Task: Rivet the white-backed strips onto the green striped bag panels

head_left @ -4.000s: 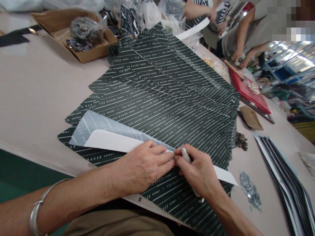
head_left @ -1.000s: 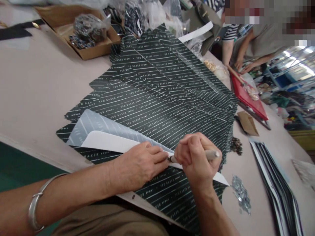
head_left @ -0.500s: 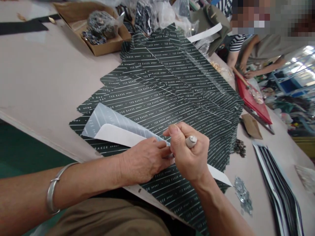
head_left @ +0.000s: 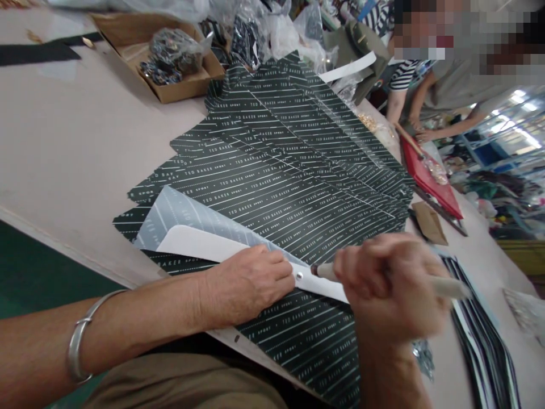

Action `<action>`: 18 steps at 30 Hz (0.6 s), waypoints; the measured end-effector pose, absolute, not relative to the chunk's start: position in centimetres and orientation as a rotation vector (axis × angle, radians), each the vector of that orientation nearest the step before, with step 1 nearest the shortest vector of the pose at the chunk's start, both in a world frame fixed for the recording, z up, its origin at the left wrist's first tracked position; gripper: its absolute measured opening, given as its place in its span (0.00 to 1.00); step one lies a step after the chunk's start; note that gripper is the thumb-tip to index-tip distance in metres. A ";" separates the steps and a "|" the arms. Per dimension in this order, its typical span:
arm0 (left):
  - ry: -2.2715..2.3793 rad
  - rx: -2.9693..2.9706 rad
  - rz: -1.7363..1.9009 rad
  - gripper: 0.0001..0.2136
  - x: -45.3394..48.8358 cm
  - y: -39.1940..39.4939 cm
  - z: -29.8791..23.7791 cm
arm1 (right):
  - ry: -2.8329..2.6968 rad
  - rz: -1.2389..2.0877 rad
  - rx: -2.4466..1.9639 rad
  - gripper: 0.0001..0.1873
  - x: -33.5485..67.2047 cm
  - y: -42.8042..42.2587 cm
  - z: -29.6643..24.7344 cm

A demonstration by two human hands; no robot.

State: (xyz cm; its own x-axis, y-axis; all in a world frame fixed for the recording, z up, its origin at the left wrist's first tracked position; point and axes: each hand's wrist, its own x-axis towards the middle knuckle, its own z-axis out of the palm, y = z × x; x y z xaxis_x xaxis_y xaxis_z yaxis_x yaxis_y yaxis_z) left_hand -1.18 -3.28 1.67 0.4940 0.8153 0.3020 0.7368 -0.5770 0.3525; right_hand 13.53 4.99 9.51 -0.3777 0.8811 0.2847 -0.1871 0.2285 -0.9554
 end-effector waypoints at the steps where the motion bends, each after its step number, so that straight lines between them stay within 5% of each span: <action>1: 1.357 2.564 0.692 0.03 -1.1 -3.3 1.6 | -1.445 1.337 -0.646 0.14 13.5 5.0 9.4; 7: 1.376 2.567 0.706 0.04 -1.1 -3.4 1.6 | -1.539 1.430 -0.851 0.15 15.1 6.0 7.2; 11: 1.421 2.571 0.693 0.08 -1.4 -3.4 1.7 | -2.529 0.867 -1.076 0.07 18.3 6.9 8.2; 14: 1.472 2.578 0.768 0.11 -1.4 -4.0 1.9 | -3.015 0.407 -0.993 0.21 20.2 6.6 8.7; 18: 1.515 2.569 1.102 0.17 -1.1 -4.7 1.9 | -3.212 0.305 -0.872 0.13 21.4 6.6 8.7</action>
State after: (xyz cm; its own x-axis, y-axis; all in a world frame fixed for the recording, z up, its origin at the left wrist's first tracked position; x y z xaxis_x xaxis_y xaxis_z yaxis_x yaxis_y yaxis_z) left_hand -1.07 -4.67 1.89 0.3059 0.7565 0.5781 0.7829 -0.5453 0.2993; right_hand 21.35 6.60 8.69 -0.8452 0.4782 -0.2387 0.5147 0.8487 -0.1219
